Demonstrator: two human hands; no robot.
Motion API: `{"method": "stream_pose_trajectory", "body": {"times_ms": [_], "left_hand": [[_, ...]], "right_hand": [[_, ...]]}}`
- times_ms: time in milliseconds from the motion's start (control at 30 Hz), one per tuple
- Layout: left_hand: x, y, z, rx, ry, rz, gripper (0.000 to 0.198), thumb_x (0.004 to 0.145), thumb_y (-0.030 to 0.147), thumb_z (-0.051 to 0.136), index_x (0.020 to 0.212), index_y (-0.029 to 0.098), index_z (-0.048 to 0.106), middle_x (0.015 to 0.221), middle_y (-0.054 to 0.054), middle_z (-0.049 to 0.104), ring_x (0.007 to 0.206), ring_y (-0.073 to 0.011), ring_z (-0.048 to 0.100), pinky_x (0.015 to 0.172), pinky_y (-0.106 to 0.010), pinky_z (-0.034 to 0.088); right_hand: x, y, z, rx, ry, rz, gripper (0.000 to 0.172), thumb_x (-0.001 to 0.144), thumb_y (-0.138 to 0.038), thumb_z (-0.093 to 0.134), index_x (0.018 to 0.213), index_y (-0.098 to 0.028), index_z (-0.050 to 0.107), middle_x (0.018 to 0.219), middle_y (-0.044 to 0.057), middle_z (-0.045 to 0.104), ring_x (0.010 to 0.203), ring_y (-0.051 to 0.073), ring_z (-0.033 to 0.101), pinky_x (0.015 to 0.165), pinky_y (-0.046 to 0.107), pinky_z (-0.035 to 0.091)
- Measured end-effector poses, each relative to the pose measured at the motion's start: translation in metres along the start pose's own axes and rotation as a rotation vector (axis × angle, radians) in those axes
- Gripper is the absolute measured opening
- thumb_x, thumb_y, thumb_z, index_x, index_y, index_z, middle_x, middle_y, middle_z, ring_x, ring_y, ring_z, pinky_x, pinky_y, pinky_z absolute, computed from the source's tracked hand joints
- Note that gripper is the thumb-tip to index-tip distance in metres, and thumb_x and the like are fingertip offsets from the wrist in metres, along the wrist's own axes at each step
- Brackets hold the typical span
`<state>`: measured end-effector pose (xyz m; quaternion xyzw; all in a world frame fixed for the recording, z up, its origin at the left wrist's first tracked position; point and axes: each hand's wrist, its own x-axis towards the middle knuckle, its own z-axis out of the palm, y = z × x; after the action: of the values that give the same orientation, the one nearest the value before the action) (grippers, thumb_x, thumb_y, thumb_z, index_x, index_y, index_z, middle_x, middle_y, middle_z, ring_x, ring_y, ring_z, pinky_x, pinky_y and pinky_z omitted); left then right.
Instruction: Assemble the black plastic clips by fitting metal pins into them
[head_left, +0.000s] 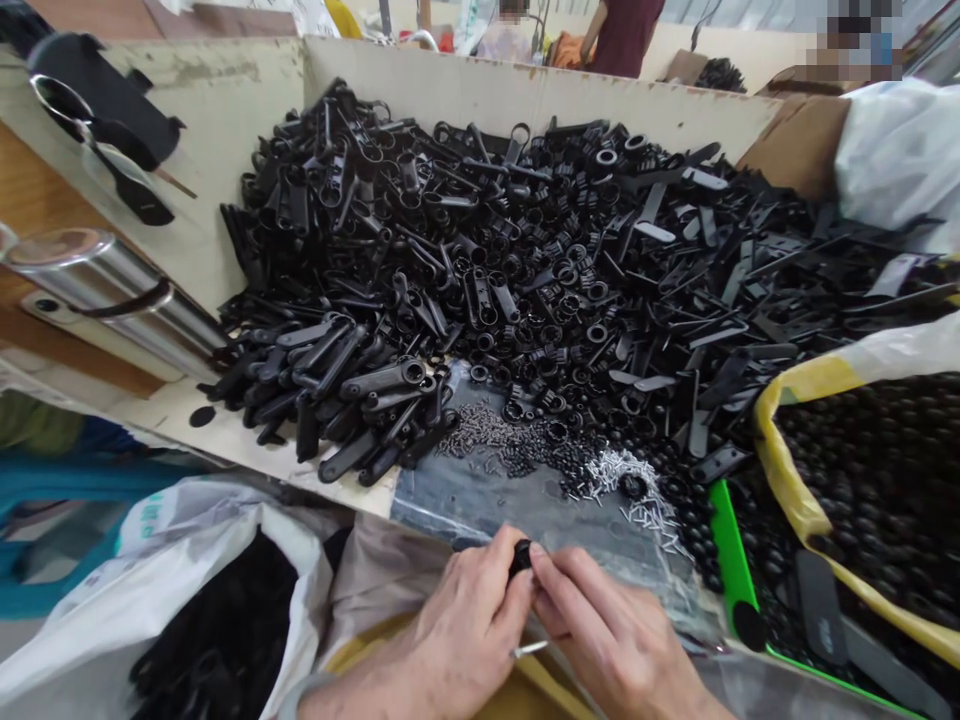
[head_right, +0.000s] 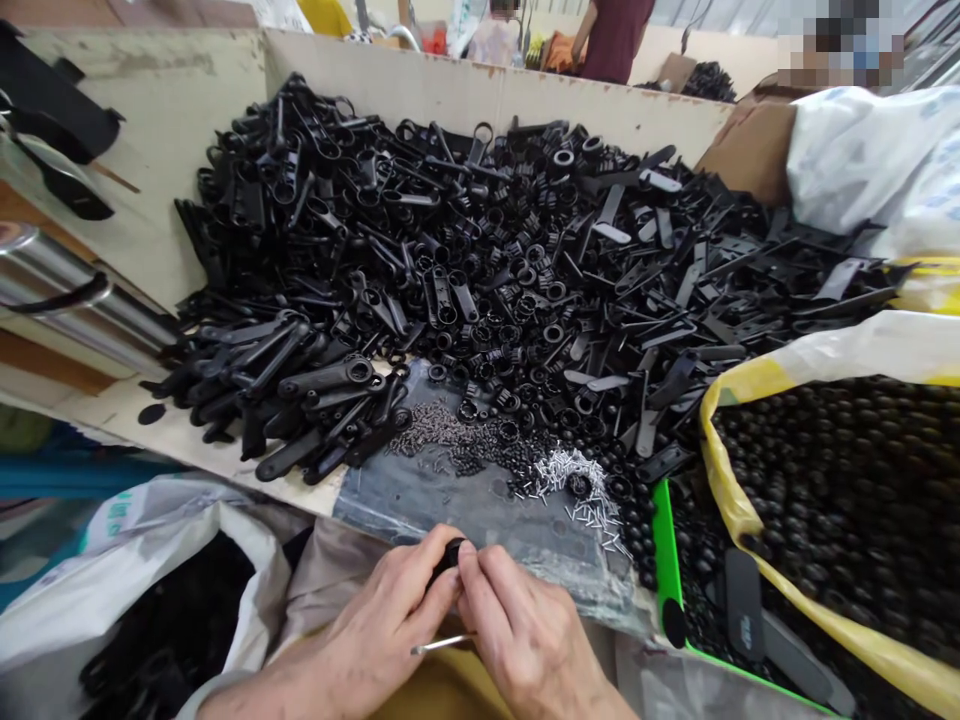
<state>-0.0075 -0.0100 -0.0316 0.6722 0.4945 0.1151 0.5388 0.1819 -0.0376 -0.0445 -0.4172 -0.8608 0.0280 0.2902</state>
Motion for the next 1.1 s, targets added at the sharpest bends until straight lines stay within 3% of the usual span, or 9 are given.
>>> {"method": "stream_pose_trajectory", "body": {"times_ms": [300, 567, 667, 800, 867, 967, 1033, 1100], "left_hand": [[0.005, 0.004, -0.006, -0.005, -0.064, -0.029, 0.037, 0.099, 0.040, 0.035, 0.120, 0.020, 0.059, 0.122, -0.017, 0.071, 0.118, -0.0327, 0.063, 0.106, -0.049, 0.046], [0.002, 0.002, 0.001, 0.027, -0.053, -0.061, 0.052, 0.100, 0.041, 0.030, 0.139, 0.014, 0.052, 0.135, -0.022, 0.065, 0.130, -0.0351, 0.057, 0.111, -0.051, 0.041], [0.004, 0.004, -0.003, 0.008, -0.055, -0.064, 0.044, 0.100, 0.038, 0.032, 0.129, 0.016, 0.057, 0.127, -0.020, 0.068, 0.124, -0.0338, 0.059, 0.108, -0.049, 0.042], [0.011, 0.003, -0.008, -0.068, -0.029, -0.050, 0.027, 0.099, 0.038, 0.042, 0.107, 0.021, 0.061, 0.106, -0.010, 0.070, 0.105, -0.0275, 0.062, 0.095, -0.041, 0.047], [0.015, -0.002, -0.008, -0.209, -0.040, -0.025, 0.026, 0.100, 0.043, 0.045, 0.103, 0.022, 0.061, 0.085, -0.002, 0.064, 0.080, -0.0194, 0.059, 0.076, -0.032, 0.047], [0.018, -0.012, -0.003, -0.507, -0.099, 0.001, 0.035, 0.103, 0.052, 0.045, 0.108, 0.020, 0.059, 0.066, 0.008, 0.047, 0.052, -0.0102, 0.037, 0.050, -0.023, 0.031], [0.019, -0.017, 0.001, -0.595, -0.099, 0.025, 0.041, 0.103, 0.056, 0.046, 0.112, 0.019, 0.060, 0.064, 0.009, 0.045, 0.051, -0.0089, 0.031, 0.048, -0.022, 0.026], [0.019, -0.019, 0.004, -0.587, -0.058, 0.062, 0.044, 0.102, 0.058, 0.048, 0.114, 0.018, 0.062, 0.065, 0.007, 0.047, 0.054, -0.0096, 0.035, 0.051, -0.022, 0.029]], "right_hand": [[0.010, 0.001, -0.004, 0.004, -0.064, 0.029, 0.026, 0.108, -0.011, 0.040, 0.118, -0.008, 0.064, 0.083, 0.008, 0.069, 0.059, 0.016, 0.069, 0.046, 0.025, 0.056], [0.000, 0.005, 0.007, -0.056, 0.003, 0.009, 0.027, 0.107, -0.011, 0.042, 0.120, -0.006, 0.065, 0.085, 0.010, 0.070, 0.059, 0.017, 0.069, 0.045, 0.024, 0.056], [-0.001, 0.006, 0.007, -0.017, -0.023, 0.004, 0.027, 0.107, -0.012, 0.044, 0.123, -0.006, 0.064, 0.088, 0.011, 0.071, 0.062, 0.017, 0.071, 0.049, 0.024, 0.059], [0.004, 0.008, 0.004, 0.066, -0.003, 0.051, 0.029, 0.108, -0.013, 0.045, 0.131, -0.010, 0.062, 0.099, 0.013, 0.074, 0.071, 0.017, 0.074, 0.060, 0.023, 0.064], [0.008, 0.008, 0.000, 0.106, -0.006, 0.103, 0.030, 0.108, -0.018, 0.047, 0.131, -0.015, 0.065, 0.101, 0.011, 0.073, 0.074, 0.018, 0.075, 0.061, 0.024, 0.064], [0.014, 0.007, -0.004, 0.290, -0.047, 0.314, 0.033, 0.105, -0.032, 0.058, 0.137, -0.024, 0.065, 0.102, 0.007, 0.070, 0.068, 0.015, 0.071, 0.054, 0.022, 0.060], [0.016, 0.005, -0.002, 0.435, -0.009, 0.496, 0.040, 0.103, -0.037, 0.063, 0.141, -0.027, 0.063, 0.096, 0.003, 0.068, 0.060, 0.013, 0.064, 0.050, 0.021, 0.056], [0.016, 0.003, 0.002, 0.516, 0.062, 0.614, 0.035, 0.101, -0.038, 0.063, 0.134, -0.026, 0.069, 0.085, 0.000, 0.065, 0.057, 0.012, 0.060, 0.051, 0.020, 0.054]]}}
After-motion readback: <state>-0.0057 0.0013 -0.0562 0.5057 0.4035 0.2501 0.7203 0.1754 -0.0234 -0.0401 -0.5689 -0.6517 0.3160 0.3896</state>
